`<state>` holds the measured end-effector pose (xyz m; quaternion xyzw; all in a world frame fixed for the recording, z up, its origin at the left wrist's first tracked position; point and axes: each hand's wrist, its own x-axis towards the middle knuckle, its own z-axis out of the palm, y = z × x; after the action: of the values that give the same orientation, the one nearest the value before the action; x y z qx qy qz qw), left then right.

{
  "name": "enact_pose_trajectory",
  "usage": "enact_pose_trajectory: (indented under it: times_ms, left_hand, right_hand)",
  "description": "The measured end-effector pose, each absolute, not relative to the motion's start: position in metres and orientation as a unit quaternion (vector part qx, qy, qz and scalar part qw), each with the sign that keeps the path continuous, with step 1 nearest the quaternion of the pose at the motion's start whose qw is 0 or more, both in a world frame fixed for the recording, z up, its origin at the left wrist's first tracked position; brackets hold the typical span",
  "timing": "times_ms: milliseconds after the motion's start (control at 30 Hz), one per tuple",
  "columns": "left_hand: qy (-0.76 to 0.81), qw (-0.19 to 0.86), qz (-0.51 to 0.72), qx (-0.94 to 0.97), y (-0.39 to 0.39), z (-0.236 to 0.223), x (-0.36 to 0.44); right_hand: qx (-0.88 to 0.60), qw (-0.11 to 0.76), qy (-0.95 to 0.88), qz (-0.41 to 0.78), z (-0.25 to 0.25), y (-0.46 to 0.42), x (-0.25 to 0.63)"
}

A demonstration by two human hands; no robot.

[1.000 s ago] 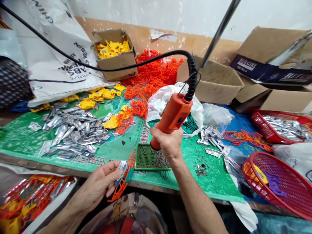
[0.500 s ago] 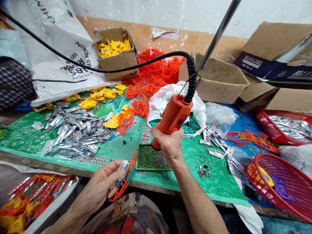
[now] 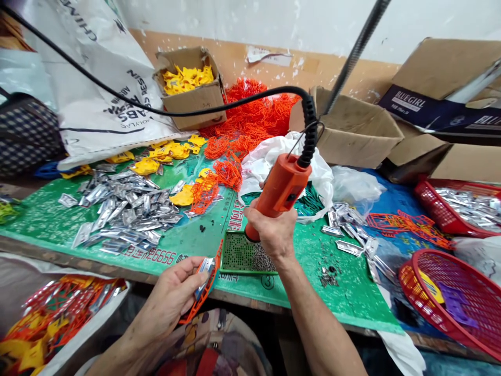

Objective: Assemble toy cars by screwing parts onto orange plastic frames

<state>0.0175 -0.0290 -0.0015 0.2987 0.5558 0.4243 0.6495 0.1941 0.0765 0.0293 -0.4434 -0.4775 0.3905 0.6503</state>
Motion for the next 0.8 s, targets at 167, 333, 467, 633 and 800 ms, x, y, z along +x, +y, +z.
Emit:
enact_pose_trajectory:
  times_ms: [167, 333, 467, 633, 800]
  left_hand:
    - [0.552, 0.64, 0.437, 0.308, -0.031, -0.014, 0.02]
    - [0.549, 0.636, 0.451, 0.302, -0.031, -0.014, 0.023]
    - [0.543, 0.637, 0.459, 0.297, -0.029, -0.013, 0.025]
    - [0.51, 0.671, 0.464, 0.275, -0.031, -0.012, 0.025]
    - [0.504, 0.678, 0.464, 0.266, -0.032, -0.009, 0.026]
  right_hand:
    - [-0.425, 0.669, -0.474, 0.384, 0.046, 0.076, 0.199]
    - [-0.376, 0.687, -0.485, 0.389, 0.078, 0.054, 0.192]
    - [-0.324, 0.683, -0.49, 0.434, 0.09, 0.03, 0.18]
    - [-0.277, 0.688, -0.476, 0.473, 0.089, 0.018, 0.167]
    - [-0.275, 0.687, -0.466, 0.484, 0.089, 0.018, 0.16]
